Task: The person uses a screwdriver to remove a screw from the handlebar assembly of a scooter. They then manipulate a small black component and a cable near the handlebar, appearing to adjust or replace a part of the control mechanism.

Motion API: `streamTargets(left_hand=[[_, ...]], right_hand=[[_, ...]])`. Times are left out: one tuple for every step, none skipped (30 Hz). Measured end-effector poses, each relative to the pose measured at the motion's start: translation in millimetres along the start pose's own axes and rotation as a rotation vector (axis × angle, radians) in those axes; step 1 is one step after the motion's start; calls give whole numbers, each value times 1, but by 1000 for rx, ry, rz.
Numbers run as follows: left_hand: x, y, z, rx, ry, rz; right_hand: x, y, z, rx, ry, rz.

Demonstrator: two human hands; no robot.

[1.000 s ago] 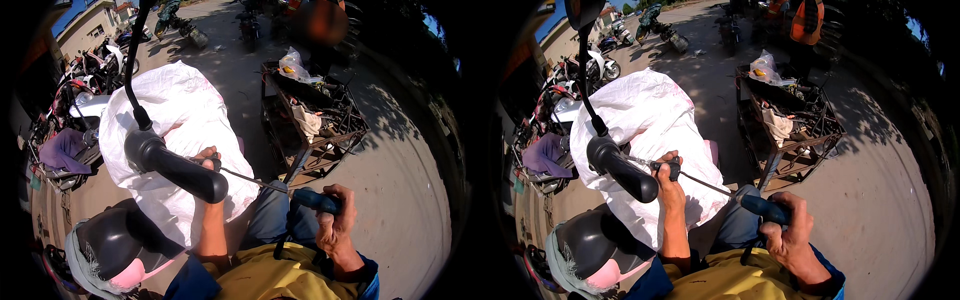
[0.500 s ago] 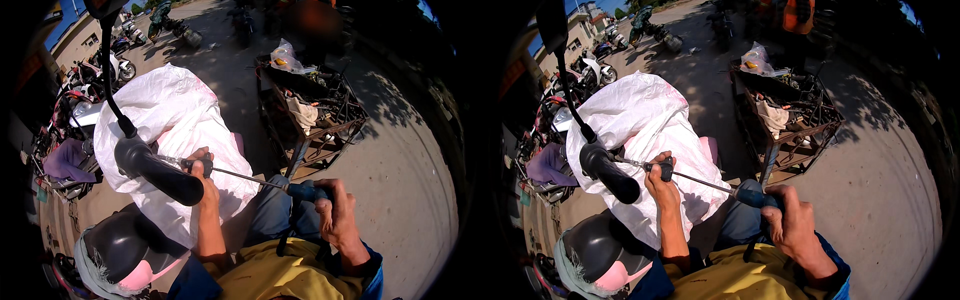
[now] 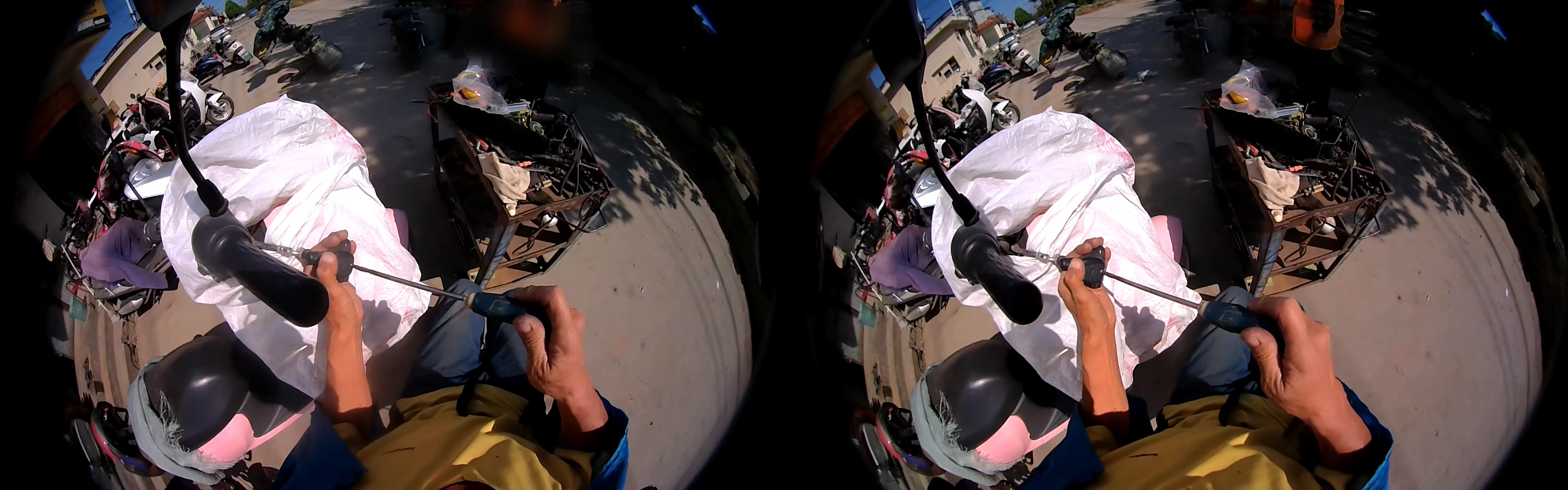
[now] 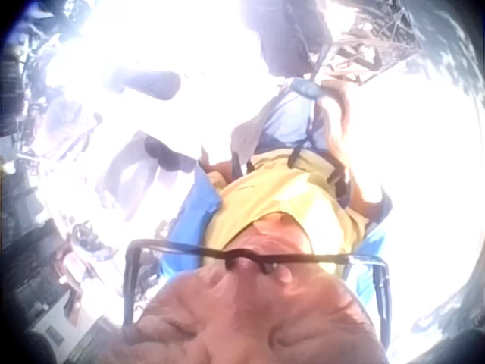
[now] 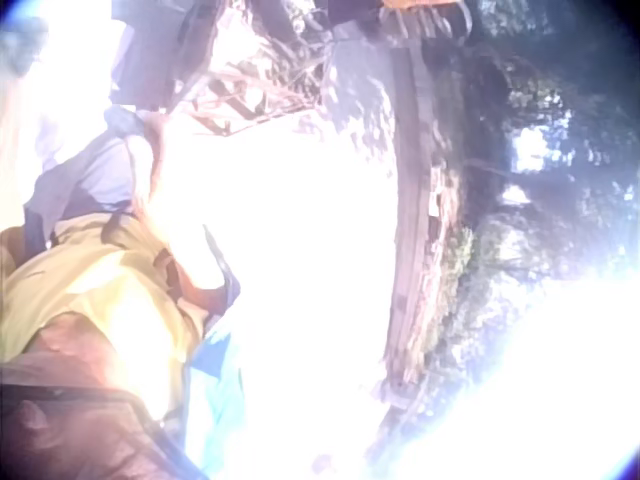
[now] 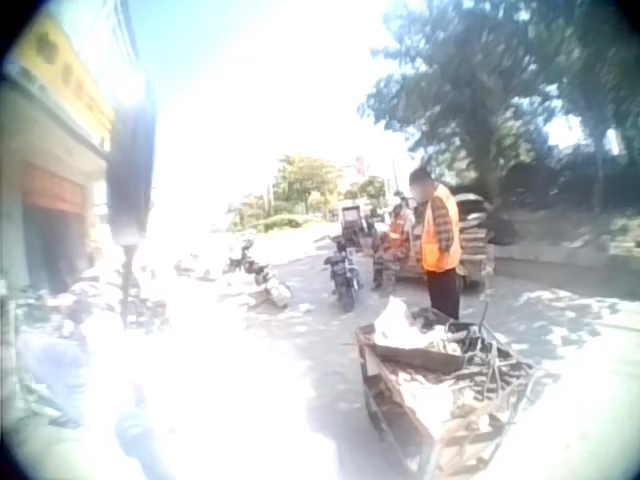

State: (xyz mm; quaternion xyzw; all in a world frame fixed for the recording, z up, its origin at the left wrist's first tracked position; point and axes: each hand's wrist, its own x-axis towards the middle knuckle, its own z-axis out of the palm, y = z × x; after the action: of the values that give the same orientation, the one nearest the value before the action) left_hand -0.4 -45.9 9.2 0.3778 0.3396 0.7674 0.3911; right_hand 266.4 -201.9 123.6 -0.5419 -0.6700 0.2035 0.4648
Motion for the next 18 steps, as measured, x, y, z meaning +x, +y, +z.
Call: streamTargets(left_hand=[[1,-2,0,-7,2,-15],[1,-5,3,-14,6,-29],[0,-5,10,-51,27,-28],[1,-3,12,-58,40,-37],[1,-2,8,-40,25,-38],[1,-1,4,-22,9,-40],[1,-3,3,-27,-2,-4],[-2,1,5,-25,-8,-27],[-1,-1,4,-31,-6,-38],[0,-4,3,-36,-5,-50],[6,-3,0,-39,-28,-67],[4,-2,1,-36,-22,-50],[1,-2,2,-34,-18,-34],[0,-2,3,-33,-15,-19],[-1,-3,5,-40,-9,-18],[0,-5,8,-47,-4,-18],[1,-4,8,-52,6,-10],[2,-4,6,-47,-6,-11]], right_hand=[[0,6,-3,-15,-39,-88],[1,9,-5,-48,-84,-193],[4,10,-10,-88,-123,-302],[3,12,-11,-69,-133,-308],[2,14,-11,-47,-147,-313],[0,16,-11,-24,-162,-315],[-2,13,-5,34,-88,-241],[-5,8,1,87,-22,-160],[-8,5,0,54,-24,-69],[-9,2,1,20,-25,15],[-8,4,-3,-26,-64,89],[-6,5,-5,-69,-90,26],[-5,5,-7,-109,-111,-37],[-3,6,-9,-149,-126,-100],[-3,7,-9,-173,-123,-237],[-3,8,-9,-197,-119,-372],[0,9,-7,-187,-113,-410],[0,10,-6,-178,-108,-444]])
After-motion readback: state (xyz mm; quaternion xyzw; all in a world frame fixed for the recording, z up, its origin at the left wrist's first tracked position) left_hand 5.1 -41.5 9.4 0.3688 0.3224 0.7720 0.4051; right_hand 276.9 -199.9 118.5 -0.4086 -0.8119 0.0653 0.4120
